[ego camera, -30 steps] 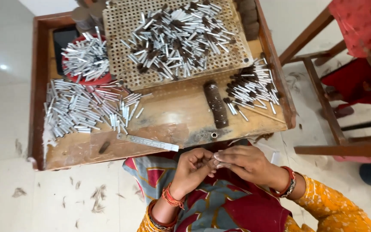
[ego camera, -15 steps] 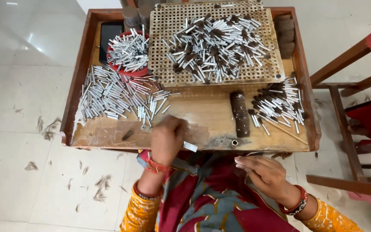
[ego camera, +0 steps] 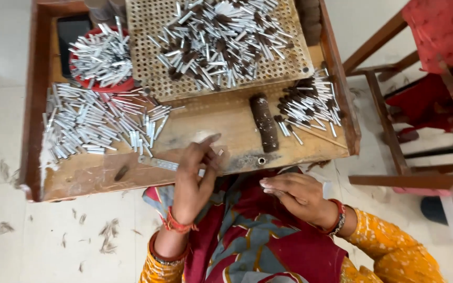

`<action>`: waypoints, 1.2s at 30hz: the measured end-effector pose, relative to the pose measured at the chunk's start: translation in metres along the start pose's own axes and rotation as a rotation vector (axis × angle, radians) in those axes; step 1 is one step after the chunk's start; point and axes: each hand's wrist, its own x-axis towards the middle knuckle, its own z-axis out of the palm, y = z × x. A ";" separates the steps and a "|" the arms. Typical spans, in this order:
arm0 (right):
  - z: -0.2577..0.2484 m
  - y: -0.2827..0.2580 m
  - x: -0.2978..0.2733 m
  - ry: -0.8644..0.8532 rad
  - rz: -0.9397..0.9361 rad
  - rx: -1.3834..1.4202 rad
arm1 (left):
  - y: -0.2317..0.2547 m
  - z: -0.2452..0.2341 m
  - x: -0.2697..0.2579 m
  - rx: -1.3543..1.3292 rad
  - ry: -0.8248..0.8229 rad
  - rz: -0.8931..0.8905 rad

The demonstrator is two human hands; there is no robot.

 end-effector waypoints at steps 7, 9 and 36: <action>0.005 -0.008 -0.003 0.076 0.013 0.131 | -0.009 0.074 -0.055 -1.484 -0.102 -0.546; 0.007 -0.007 -0.006 0.078 0.001 0.130 | -0.013 0.080 -0.060 -1.507 -0.117 -0.574; -0.001 -0.016 0.010 -0.011 0.071 0.029 | -0.022 0.088 -0.064 -1.186 0.051 -0.544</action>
